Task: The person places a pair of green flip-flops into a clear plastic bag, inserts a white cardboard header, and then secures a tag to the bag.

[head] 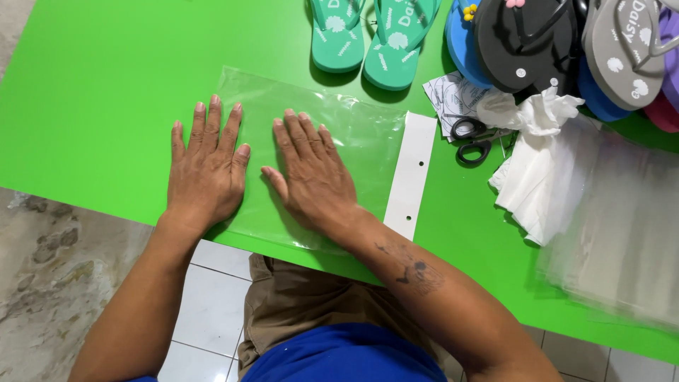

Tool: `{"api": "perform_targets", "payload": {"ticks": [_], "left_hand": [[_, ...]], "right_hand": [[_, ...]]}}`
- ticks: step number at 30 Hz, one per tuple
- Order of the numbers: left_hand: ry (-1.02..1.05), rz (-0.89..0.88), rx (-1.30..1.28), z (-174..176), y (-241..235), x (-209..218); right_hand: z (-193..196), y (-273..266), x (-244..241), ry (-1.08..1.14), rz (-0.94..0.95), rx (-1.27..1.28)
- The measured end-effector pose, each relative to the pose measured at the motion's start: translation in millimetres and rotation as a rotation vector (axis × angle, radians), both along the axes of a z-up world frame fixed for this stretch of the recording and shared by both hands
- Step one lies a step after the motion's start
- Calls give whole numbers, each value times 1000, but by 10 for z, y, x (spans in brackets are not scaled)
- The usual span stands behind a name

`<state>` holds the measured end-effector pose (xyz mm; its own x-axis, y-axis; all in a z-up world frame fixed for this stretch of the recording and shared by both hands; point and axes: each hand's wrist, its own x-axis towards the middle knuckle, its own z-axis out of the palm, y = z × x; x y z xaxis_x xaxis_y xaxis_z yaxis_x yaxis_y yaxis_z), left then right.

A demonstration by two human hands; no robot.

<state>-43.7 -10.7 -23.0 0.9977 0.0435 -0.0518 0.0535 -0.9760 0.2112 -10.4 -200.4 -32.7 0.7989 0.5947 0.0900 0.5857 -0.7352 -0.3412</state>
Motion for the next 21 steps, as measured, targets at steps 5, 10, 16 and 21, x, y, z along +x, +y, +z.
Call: {"api": "perform_targets", "payload": {"ticks": [5,10,16,21], "left_hand": [[17,5,-1,6,4,12],[-10,15,-3,-37,3,1],[-46,-9,6,-42,37,-10],[-54,-41,42,-27,207,46]], "right_hand": [[170,-578,15,74,-96,-82],[303,-1128,-66,144,-189,-109],[211,-1794,-219,17,-276,132],[167,-2140,-378,-208,-266,284]]}}
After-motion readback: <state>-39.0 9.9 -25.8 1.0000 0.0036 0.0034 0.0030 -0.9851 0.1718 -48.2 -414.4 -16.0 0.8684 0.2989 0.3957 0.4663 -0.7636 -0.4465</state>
